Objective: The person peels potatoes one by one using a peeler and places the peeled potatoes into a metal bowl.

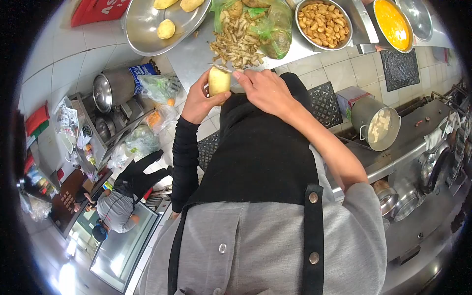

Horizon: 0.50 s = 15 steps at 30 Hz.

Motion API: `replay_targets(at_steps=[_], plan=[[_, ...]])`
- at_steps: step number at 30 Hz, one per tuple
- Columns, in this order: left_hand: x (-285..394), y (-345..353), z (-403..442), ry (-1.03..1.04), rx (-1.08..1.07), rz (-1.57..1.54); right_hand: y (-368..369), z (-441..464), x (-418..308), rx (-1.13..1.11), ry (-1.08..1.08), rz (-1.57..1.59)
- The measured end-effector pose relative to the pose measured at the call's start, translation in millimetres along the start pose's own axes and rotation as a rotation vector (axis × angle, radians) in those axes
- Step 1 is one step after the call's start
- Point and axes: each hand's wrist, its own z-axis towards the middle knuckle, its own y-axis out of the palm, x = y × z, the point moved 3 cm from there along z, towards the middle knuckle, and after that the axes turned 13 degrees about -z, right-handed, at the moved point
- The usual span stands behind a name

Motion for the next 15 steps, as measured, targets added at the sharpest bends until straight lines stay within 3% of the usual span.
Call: replay_targets(at_steps=[3,6,9,11,12,15], plan=[[9,6,2,-0.013,0.007,0.222,-6,-1,-14,0.049,-0.071,-0.153],[-1,5,1,-0.065,0.169,0.377,-12,-4,-25,0.116,-0.161,-0.273],[10,10,-2,0.048,0.221,0.456,-10,-4,-22,0.140,-0.225,-0.331],[1,3,-4,0.058,0.196,0.451,2,16,13,0.078,-0.069,-0.436],[0,0,-3,0.069,0.181,0.451,6,23,37,0.111,-0.094,-0.536],[6,-2,-5,0.071,0.221,0.421,0,15,40,0.128,-0.019,-0.356]])
